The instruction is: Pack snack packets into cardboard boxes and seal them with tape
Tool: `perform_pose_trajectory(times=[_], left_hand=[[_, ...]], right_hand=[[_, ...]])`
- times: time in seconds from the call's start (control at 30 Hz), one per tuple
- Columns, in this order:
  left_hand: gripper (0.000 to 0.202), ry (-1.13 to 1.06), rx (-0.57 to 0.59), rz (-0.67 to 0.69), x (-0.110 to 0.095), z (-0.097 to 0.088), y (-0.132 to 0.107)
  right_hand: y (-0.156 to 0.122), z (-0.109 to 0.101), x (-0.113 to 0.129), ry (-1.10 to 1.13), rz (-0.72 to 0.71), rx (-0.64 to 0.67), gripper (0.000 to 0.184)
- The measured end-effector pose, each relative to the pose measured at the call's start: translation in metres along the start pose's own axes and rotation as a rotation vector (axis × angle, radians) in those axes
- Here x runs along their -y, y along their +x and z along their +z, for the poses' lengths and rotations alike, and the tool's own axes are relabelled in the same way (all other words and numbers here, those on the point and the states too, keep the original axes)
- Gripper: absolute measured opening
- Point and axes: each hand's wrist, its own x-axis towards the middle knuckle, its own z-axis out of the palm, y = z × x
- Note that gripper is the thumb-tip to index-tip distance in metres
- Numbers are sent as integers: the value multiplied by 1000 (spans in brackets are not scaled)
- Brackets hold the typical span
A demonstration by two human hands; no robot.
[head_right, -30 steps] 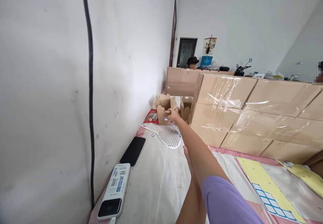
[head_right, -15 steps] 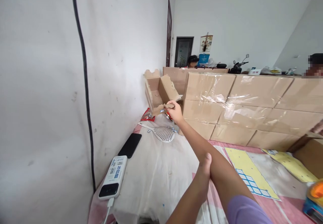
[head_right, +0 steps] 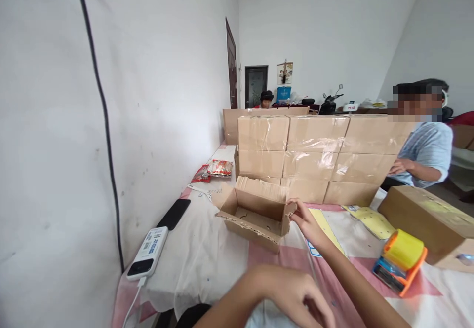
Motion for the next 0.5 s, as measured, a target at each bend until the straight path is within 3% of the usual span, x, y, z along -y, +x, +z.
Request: perform_pose_trajectory(times=[0.07, 0.1, 0.17, 0.23, 0.27, 0.33, 0.4, 0.5], left_hand=[[23, -44, -92, 62, -20, -10, -49], [24, -71, -249, 87, -26, -20, -76], [21, -241, -723, 200, -32, -52, -130], [22, -544, -1351, 387, -26, -99, -174], [16, -589, -1484, 413, -20, -126, -191], [9, -637, -1650, 428, -3, -180, -212], [12, -703, -1802, 357, 19, -230, -221], [25, -766, -1962, 242, 55, -287, -218]], right_hand=[[-12, -10, -19, 100, 11, -137, 34], [-19, -10, -29, 137, 31, -172, 39], [-34, -4, -50, 154, 81, -156, 50], [-49, 8, -70, 100, 108, -73, 58], [-56, 14, -79, 54, 118, -34, 59], [-66, 25, -91, -46, 145, 1, 61], [-71, 30, -98, -125, 181, -11, 62], [-73, 29, -103, -176, 210, -46, 61]])
